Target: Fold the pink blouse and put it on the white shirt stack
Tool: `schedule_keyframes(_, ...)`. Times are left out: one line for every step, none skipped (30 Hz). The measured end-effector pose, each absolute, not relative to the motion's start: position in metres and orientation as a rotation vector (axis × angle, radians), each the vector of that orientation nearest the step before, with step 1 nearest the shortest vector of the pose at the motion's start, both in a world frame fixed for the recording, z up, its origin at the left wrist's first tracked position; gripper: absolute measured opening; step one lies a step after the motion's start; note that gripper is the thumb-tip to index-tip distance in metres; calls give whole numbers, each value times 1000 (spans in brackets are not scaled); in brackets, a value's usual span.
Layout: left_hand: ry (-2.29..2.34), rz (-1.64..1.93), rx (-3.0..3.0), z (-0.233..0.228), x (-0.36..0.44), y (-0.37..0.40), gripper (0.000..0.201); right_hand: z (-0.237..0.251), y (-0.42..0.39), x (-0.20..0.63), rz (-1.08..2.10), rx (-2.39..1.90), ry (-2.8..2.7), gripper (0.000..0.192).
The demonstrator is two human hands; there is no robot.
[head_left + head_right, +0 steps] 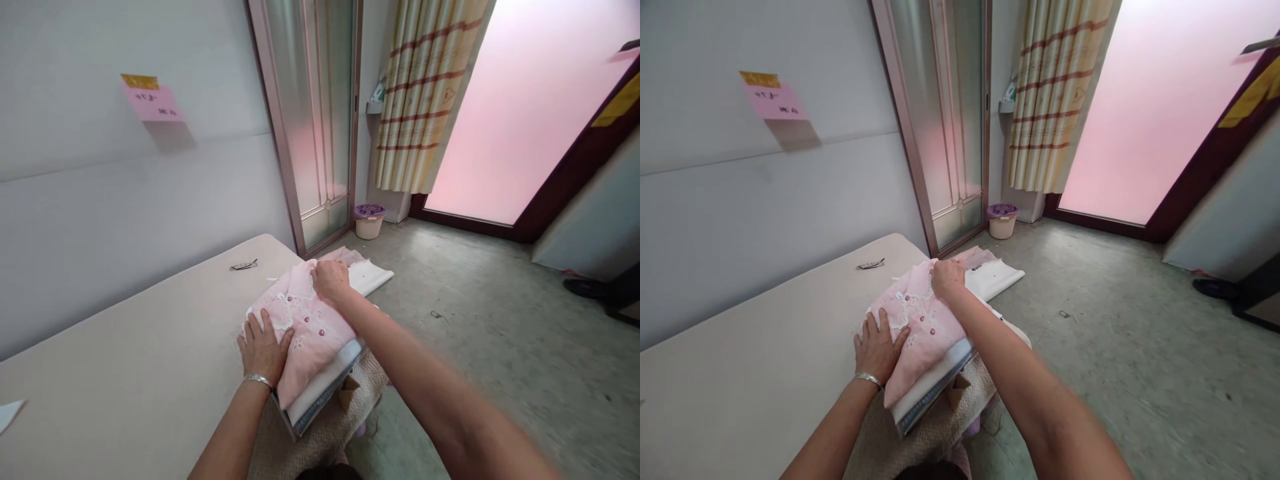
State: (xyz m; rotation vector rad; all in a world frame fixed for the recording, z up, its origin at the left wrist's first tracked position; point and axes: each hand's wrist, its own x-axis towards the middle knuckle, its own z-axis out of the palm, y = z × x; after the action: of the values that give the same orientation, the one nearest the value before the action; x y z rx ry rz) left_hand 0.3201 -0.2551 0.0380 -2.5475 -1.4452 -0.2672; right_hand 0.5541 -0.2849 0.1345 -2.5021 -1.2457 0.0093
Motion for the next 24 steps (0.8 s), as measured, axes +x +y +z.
schedule_keyframes(-1444, -271, -2545, 38, 320, -255, 89, 134, -284, 552, 20, -2507, -1230, 27)
schedule_keyframes(-1443, -275, -2543, 38, 320, -256, 89, 133, -283, 552, 33, -2508, -1206, 25)
schedule_keyframes(-1444, -277, -2541, 38, 321, -256, 89, 133, -282, 552, 44, -2509, -1182, 25)
schedule_keyframes(-1445, -277, -2540, 38, 321, -257, 89, 133, -281, 554, 56, -2509, -1153, 26)
schedule_keyframes(-1447, -276, -2541, 38, 320, -257, 90, 132, -280, 556, 72, -2506, -1120, 28)
schedule_keyframes(-1448, -276, -2543, 39, 320, -258, 90, 131, -280, 558, 95, -2500, -1087, 31)
schedule_keyframes(-1450, -277, -2544, 39, 320, -258, 90, 130, -279, 561, 128, -2493, -1054, 33)
schedule_keyframes(-1450, -279, -2545, 40, 320, -259, 91, 128, -278, 564, 171, -2489, -1019, 35)
schedule_keyframes(-1450, -283, -2545, 40, 320, -259, 91, 125, -278, 567, 218, -2486, -985, 35)
schedule_keyframes(-1447, -288, -2543, 40, 320, -259, 91, 122, -278, 569, 262, -2484, -953, 35)
schedule_keyframes(-1444, -293, -2540, 41, 320, -260, 91, 119, -278, 572, 298, -2480, -926, 34)
schedule_keyframes(-1439, -298, -2537, 41, 320, -260, 90, 116, -278, 574, 322, -2475, -903, 33)
schedule_keyframes(-1434, -300, -2536, 41, 320, -260, 90, 113, -279, 575, 332, -2465, -886, 32)
schedule_keyframes(-1429, -302, -2537, 42, 320, -260, 90, 112, -280, 576, 329, -2452, -872, 33)
schedule_keyframes(-1426, -302, -2538, 42, 320, -260, 90, 111, -281, 576, 317, -2439, -858, 34)
schedule_keyframes(-1426, -301, -2540, 42, 320, -260, 90, 110, -282, 576, 299, -2427, -845, 35)
schedule_keyframes(-1428, -300, -2542, 43, 320, -260, 90, 110, -283, 575, 281, -2413, -838, 36)
schedule_keyframes(-1433, -299, -2545, 43, 320, -260, 90, 111, -284, 575, 270, -2400, -840, 35)
schedule_keyframes(-1439, -298, -2547, 44, 320, -260, 90, 112, -285, 576, 264, -2386, -848, 33)
schedule_keyframes(-1446, -295, -2550, 44, 320, -260, 90, 113, -287, 578, 262, -2376, -855, 31)
schedule_keyframes(-1450, -292, -2553, 44, 320, -260, 90, 116, -289, 580, 258, -2370, -853, 30)
schedule_keyframes(-1453, -290, -2556, 43, 321, -260, 90, 119, -291, 583, 247, -2371, -838, 32)
schedule_keyframes(-1456, -289, -2560, 42, 321, -260, 90, 123, -294, 585, 229, -2379, -809, 36)
schedule_keyframes(-1457, -290, -2565, 41, 321, -260, 90, 128, -297, 587, 207, -2389, -768, 41)
